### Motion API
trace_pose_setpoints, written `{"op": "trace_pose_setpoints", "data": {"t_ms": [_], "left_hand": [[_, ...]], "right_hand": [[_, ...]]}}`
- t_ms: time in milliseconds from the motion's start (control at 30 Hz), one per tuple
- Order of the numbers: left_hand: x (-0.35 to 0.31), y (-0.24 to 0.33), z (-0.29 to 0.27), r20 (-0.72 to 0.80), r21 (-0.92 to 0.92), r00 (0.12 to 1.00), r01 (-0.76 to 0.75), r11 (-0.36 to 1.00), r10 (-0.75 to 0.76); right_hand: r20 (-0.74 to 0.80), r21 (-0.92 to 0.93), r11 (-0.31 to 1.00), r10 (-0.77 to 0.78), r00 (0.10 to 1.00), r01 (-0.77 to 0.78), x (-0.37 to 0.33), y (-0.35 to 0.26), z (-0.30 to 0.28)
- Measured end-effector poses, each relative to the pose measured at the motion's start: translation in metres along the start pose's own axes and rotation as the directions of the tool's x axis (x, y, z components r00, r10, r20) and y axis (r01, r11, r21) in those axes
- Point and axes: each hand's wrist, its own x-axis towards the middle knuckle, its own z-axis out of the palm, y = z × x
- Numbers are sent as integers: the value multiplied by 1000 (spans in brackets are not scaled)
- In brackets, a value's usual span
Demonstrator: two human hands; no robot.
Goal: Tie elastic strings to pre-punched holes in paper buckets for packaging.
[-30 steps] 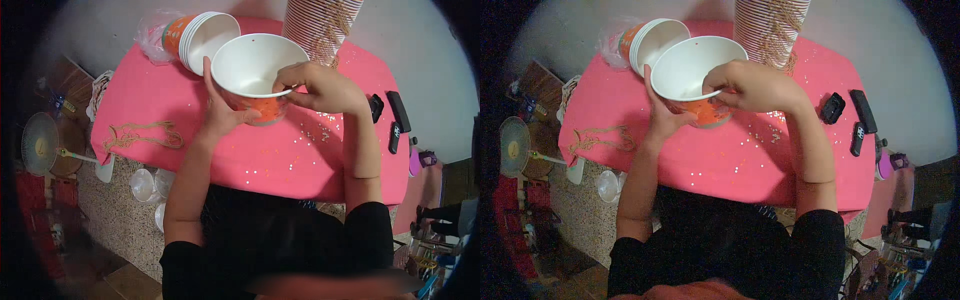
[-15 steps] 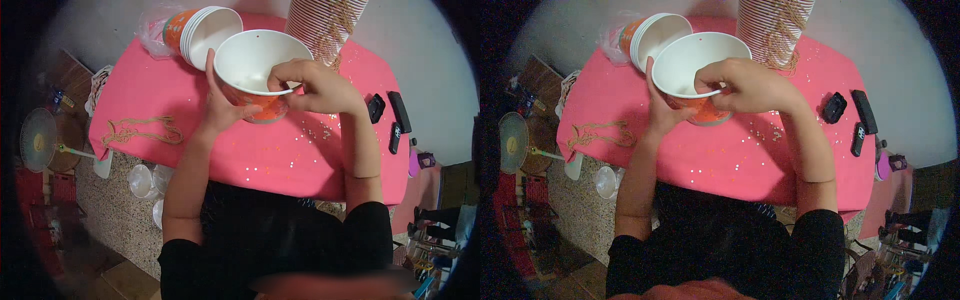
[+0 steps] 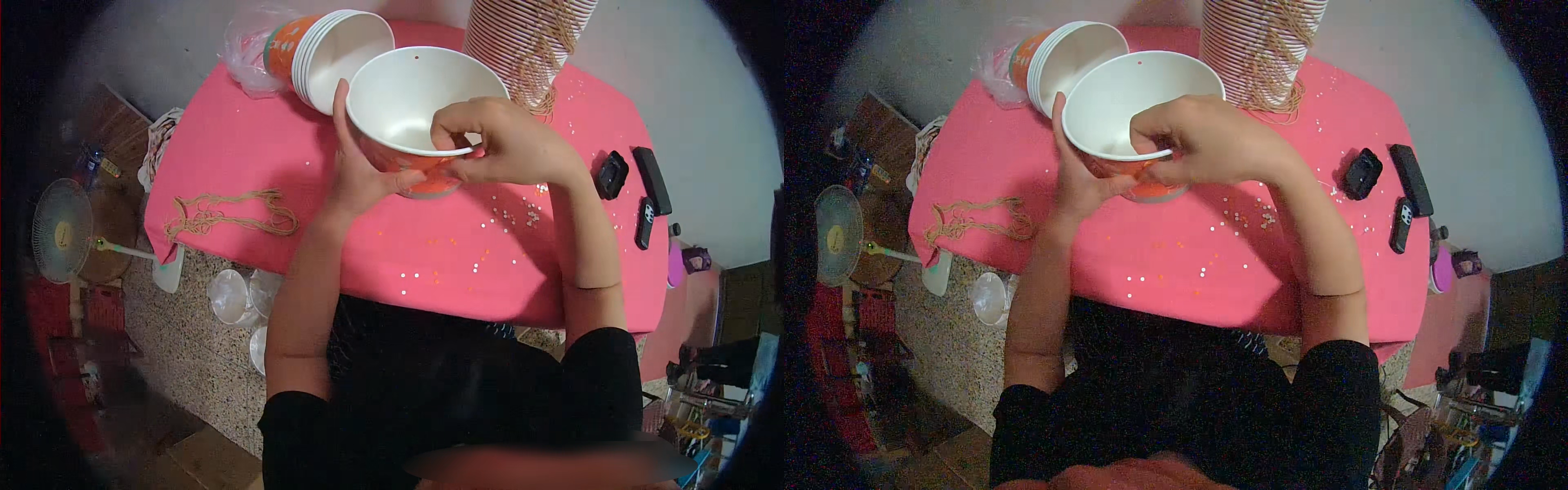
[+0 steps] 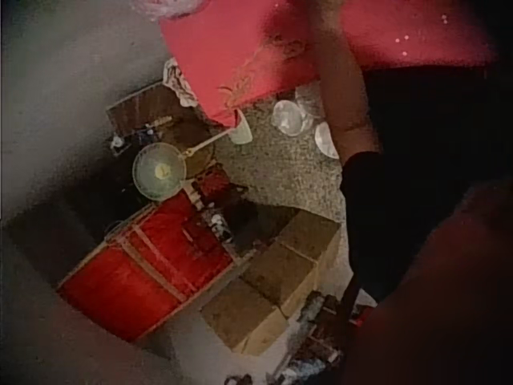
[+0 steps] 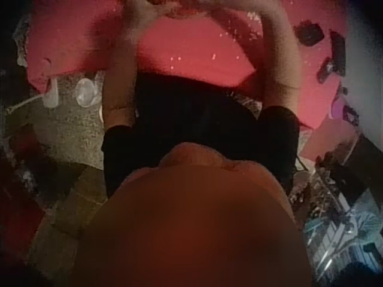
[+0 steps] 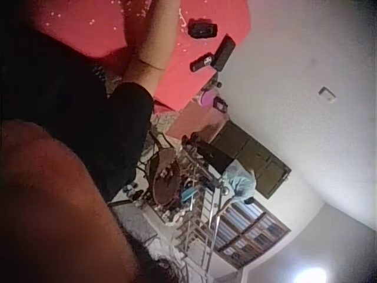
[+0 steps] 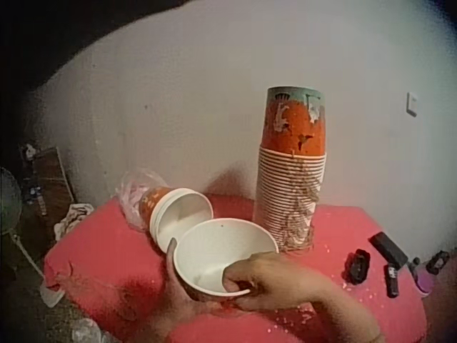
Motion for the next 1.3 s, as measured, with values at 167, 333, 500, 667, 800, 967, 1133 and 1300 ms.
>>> {"op": "trace_pose_setpoints", "data": {"t_ms": [167, 333, 500, 667, 800, 967, 1133, 1300], "left_hand": [[3, 0, 0, -10, -39, 1000, 24, 999, -24], [0, 4, -2, 22, 54, 1000, -7, 999, 6], [3, 8, 2, 24, -7, 1000, -2, 1000, 3], [1, 3, -1, 9, -91, 998, 62, 994, -61], [2, 6, -8, 23, 222, 999, 23, 975, -28], [-4, 20, -7, -63, 356, 997, 63, 933, -43], [-30, 59, -25, -97, 474, 958, 282, 834, -269], [-71, 41, -126, -224, 812, 970, 240, 532, -95]], "right_hand": [[-51, -63, 997, -35, 998, 32, 0, 0, 1], [36, -48, 999, 16, 999, -15, -1, -3, -1], [78, 33, 999, -19, 997, 17, -4, 3, -6], [75, -36, 999, 40, 996, -37, 0, -5, 0], [14, -134, 991, -17, 1000, 19, -3, -3, 4], [-103, -332, 942, 12, 995, -46, 1, -13, 10], [-150, -341, 940, -57, 987, 2, -3, -22, 16], [-167, -251, 967, -90, 982, 46, 4, -28, 26]]}}
